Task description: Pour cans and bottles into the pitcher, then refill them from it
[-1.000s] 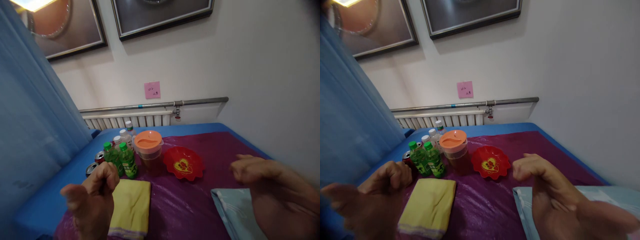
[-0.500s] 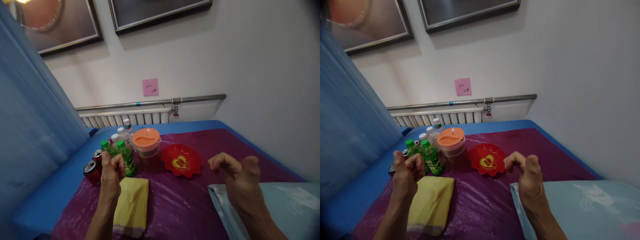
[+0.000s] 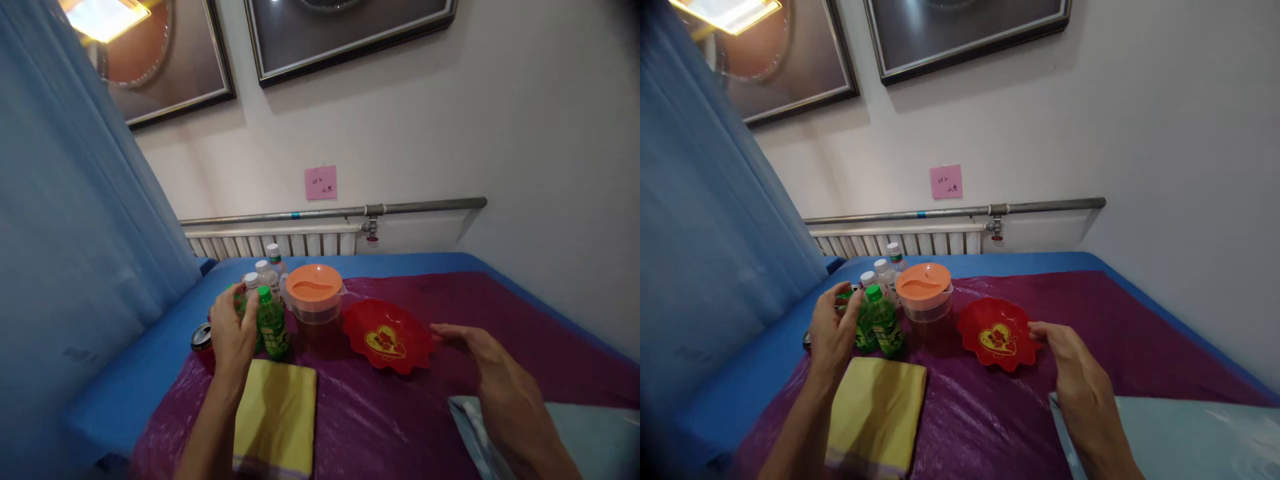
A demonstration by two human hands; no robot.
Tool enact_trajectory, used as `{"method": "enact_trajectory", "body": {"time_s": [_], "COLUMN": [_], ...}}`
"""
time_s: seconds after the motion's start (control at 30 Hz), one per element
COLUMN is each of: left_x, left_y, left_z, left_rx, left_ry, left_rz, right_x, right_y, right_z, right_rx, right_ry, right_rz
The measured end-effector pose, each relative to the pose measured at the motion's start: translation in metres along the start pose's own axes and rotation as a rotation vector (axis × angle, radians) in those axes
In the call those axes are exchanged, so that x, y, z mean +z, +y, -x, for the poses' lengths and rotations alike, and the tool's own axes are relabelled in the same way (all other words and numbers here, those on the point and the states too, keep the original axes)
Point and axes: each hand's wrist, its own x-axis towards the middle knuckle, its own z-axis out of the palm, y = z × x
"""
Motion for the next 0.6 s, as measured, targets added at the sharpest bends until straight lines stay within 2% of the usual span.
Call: {"method": "enact_trajectory", "body": {"time_s": [0.13, 0.27, 0.37, 0.5, 0.6], "left_x": [0.02, 0.027, 0.01, -0.033, -0.057], "left_y": [-0.006, -0.006, 0.001, 0.021, 0.041], "left_z": [-0.021, -0.025, -0.022, -0.006, 0.019], "left_rx": [0.084, 0.07, 0.053, 0.027, -0.014], "left_ry": [-0.183, -0.273, -0.258, -0.17, -0.175], "left_rz": [-0.069, -0.104, -0.1, -0.051, 0.111], "right_x": [0.002, 0.002, 0.001, 0.005, 0.011], "right_y": [-0.001, 0.0, -0.001, -0.009, -0.02], "right_z": [0.008, 0.012, 0.014, 0.024, 0.037], "right_rx": [0.033, 0.03, -0.002, -0.072, -0.178], "right_ry": [-0.05, -0.085, -0.088, -0.1, -0.234], "right_rz": [0.027, 0.013, 0.033, 0.049, 0.039]}}
